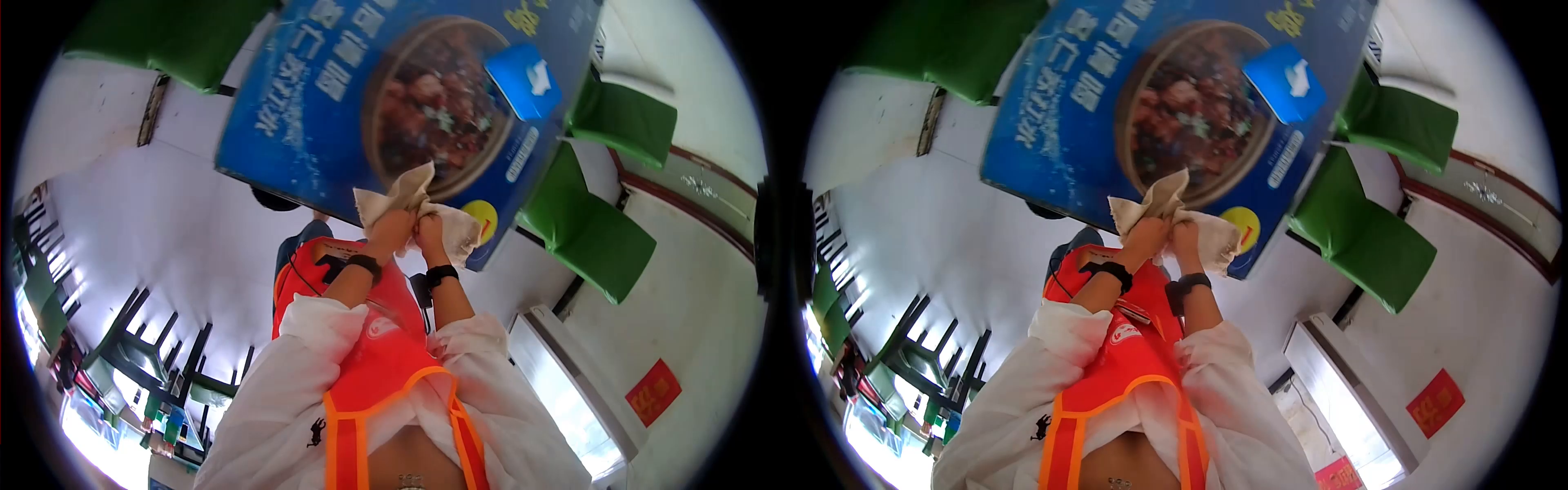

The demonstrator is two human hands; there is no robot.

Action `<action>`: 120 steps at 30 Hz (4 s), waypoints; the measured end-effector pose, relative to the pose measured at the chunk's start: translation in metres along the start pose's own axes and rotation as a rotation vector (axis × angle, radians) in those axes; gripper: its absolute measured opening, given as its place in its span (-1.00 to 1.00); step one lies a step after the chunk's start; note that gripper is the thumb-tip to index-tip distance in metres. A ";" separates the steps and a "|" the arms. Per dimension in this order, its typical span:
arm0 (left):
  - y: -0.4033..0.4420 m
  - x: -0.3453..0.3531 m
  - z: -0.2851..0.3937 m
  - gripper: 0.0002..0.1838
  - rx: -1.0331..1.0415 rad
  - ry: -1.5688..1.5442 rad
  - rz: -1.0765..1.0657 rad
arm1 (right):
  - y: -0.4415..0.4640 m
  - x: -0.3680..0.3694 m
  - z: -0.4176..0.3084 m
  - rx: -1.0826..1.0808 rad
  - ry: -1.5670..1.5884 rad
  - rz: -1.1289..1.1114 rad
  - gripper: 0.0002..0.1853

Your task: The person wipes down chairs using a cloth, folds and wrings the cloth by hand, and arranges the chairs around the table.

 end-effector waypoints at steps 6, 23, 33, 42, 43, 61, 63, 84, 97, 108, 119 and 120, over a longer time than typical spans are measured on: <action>-0.076 -0.068 -0.097 -0.67 -0.316 -0.335 0.367 | -0.022 0.165 -0.038 -0.330 -0.648 -0.130 -0.76; -0.097 -0.161 -0.156 -0.38 -0.720 -1.014 0.532 | -0.008 0.269 -0.060 0.062 -0.544 -0.022 -0.72; -0.067 -0.177 -0.191 -0.38 -0.572 -0.855 0.401 | 0.006 0.270 -0.064 0.213 -0.121 -0.081 -0.69; -0.062 -0.170 -0.204 -0.36 -0.480 -0.616 0.366 | 0.032 0.277 -0.050 -0.689 -1.008 0.044 -0.78; -0.063 -0.175 -0.206 -0.36 -0.492 -0.598 0.366 | 0.036 0.277 -0.050 -0.437 -0.672 -0.046 -0.78; -0.063 -0.205 -0.181 -0.50 -0.518 -0.874 0.407 | 0.065 0.279 -0.021 -0.486 -0.513 -0.022 -0.74; -0.061 -0.208 -0.187 -0.49 -0.574 -0.923 0.432 | 0.075 0.282 -0.022 -0.452 -0.492 0.003 -0.73; -0.122 -0.246 -0.273 -0.50 -0.408 -0.854 0.292 | -0.022 0.389 -0.030 0.207 0.175 0.050 -0.74; -0.100 -0.264 -0.281 -0.47 -0.391 -0.953 0.197 | -0.023 0.399 -0.055 0.252 0.331 -0.053 -0.74; -0.070 -0.280 -0.285 -0.46 -0.436 -0.883 0.180 | -0.023 0.411 -0.091 0.203 0.395 0.042 -0.72; -0.035 -0.305 -0.287 -0.45 -0.505 -0.804 0.123 | -0.011 0.417 -0.121 0.165 0.514 0.022 -0.72; -0.034 -0.308 -0.286 -0.45 -0.496 -0.800 0.126 | -0.008 0.418 -0.121 0.159 0.554 0.050 -0.72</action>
Point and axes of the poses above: each hand's wrist, its own y-axis towards the middle knuckle, its own x-axis out of the palm, z = x × y, the point moved 3 cm from there along y, towards the middle knuckle, and after that the axes turned 13 degrees about x, right-handed, at the moved point
